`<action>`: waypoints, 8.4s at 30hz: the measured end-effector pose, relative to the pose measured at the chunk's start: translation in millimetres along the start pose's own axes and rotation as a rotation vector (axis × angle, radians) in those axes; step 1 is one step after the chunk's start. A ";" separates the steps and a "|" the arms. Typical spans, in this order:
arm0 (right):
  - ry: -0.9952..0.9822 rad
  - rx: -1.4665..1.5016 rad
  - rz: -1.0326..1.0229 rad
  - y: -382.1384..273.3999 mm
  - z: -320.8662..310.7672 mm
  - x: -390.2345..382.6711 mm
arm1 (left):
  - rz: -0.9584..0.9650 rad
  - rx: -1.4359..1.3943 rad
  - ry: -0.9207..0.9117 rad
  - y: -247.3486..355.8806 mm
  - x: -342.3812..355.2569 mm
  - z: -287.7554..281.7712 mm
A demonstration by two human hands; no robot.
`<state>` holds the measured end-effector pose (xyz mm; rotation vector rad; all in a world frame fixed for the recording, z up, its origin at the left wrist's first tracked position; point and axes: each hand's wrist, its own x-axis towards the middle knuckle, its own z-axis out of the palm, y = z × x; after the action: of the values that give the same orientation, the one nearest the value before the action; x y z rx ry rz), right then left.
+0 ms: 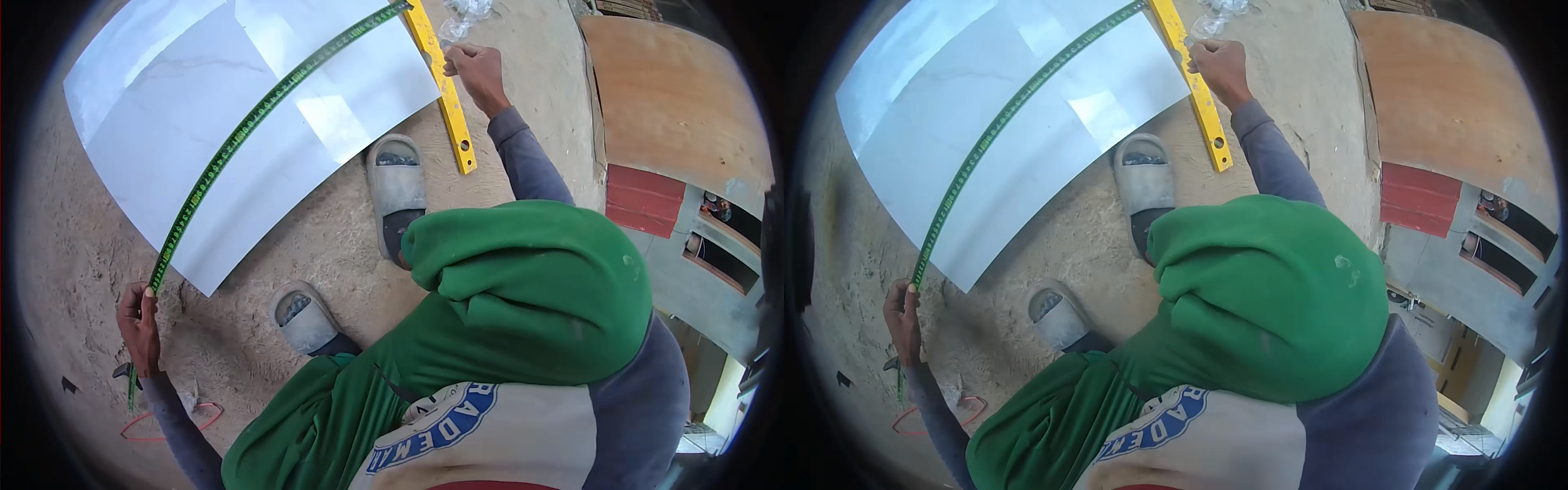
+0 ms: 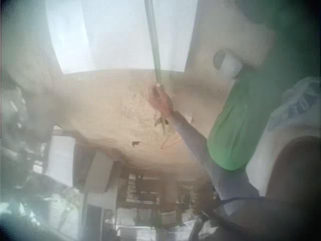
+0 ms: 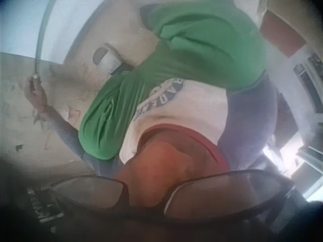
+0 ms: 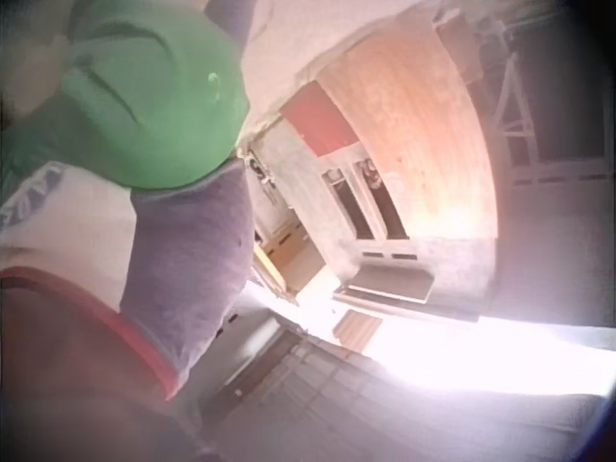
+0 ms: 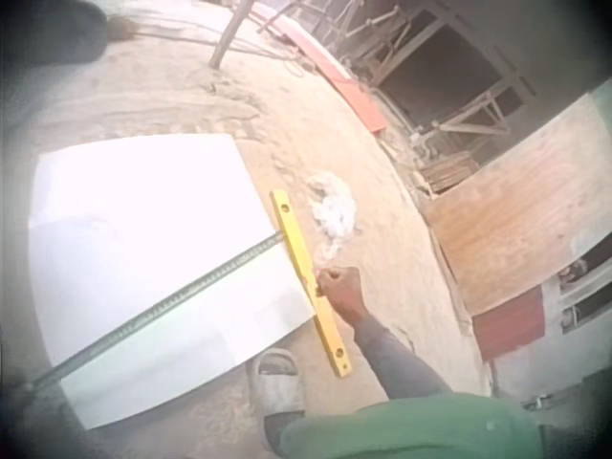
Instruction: The person measures a large white tile on the ground by hand. They remove a plastic film from the tile, then use a measuring tape and a level to check the dimensions and orientation of the tile.
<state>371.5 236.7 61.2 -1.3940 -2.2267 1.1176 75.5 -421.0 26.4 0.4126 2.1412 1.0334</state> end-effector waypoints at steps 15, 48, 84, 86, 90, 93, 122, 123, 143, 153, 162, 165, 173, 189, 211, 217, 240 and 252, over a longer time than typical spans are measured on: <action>0.017 0.218 0.047 21.1 28.6 44.3 | 0.274 0.289 0.104 145.5 177.0 -70.5; -0.303 -0.366 -0.194 -109.3 26.8 188.7 | 0.348 0.387 0.042 103.0 424.5 -184.6; -0.257 -0.180 -0.104 -149.0 104.3 186.2 | 0.312 0.419 0.009 139.5 440.6 -172.3; -0.254 -0.174 -0.137 -149.4 108.8 195.7 | 0.308 0.374 0.010 125.2 447.0 -173.7; -0.217 0.013 -0.145 -167.6 150.4 231.6 | 0.282 0.300 -0.070 98.8 432.1 -215.3; -0.144 0.066 -0.099 -174.7 150.8 275.1 | 0.272 0.374 -0.043 109.1 438.0 -205.8; -0.190 -0.288 -0.339 -180.5 197.5 385.5 | 0.229 0.401 -0.016 125.4 435.0 -189.8; -0.201 -0.280 -0.353 -180.7 199.8 387.4 | 0.254 0.361 -0.006 118.5 435.3 -187.1; -0.225 -0.218 -0.286 -162.2 204.9 413.7 | 0.224 0.428 0.060 121.2 430.0 -186.8; -0.245 -0.260 -0.304 -164.9 208.4 404.6 | 0.253 0.429 0.071 120.7 428.6 -189.1; -0.277 -0.231 -0.369 -161.9 204.2 403.8 | 0.233 0.449 0.066 120.4 431.7 -188.0; -0.273 -0.227 -0.305 -162.1 205.3 402.5 | 0.247 0.460 0.065 118.2 432.0 -189.3; -0.201 -0.301 -0.317 -165.5 210.2 391.1 | 0.242 0.442 0.061 119.6 431.6 -189.4; -0.193 -0.275 -0.320 -157.3 206.0 402.1 | 0.271 0.418 0.063 118.7 433.2 -187.4; -0.375 -0.702 -0.434 -97.7 19.4 218.7 | 0.179 0.065 0.076 50.2 305.6 -217.3; -0.335 -0.505 0.046 15.9 -76.8 27.6 | -0.028 0.324 0.103 -54.4 201.1 -257.9; 0.448 0.028 0.512 209.8 -68.2 -183.0 | 0.700 0.712 0.237 415.7 536.1 329.5; -0.017 -0.566 0.297 171.5 -76.7 -180.4 | 0.750 0.862 -0.100 337.4 403.4 280.1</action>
<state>614.9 157.3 13.2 -1.9891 -2.5231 0.5828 -10.5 167.0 -17.4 1.7198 2.2821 0.3397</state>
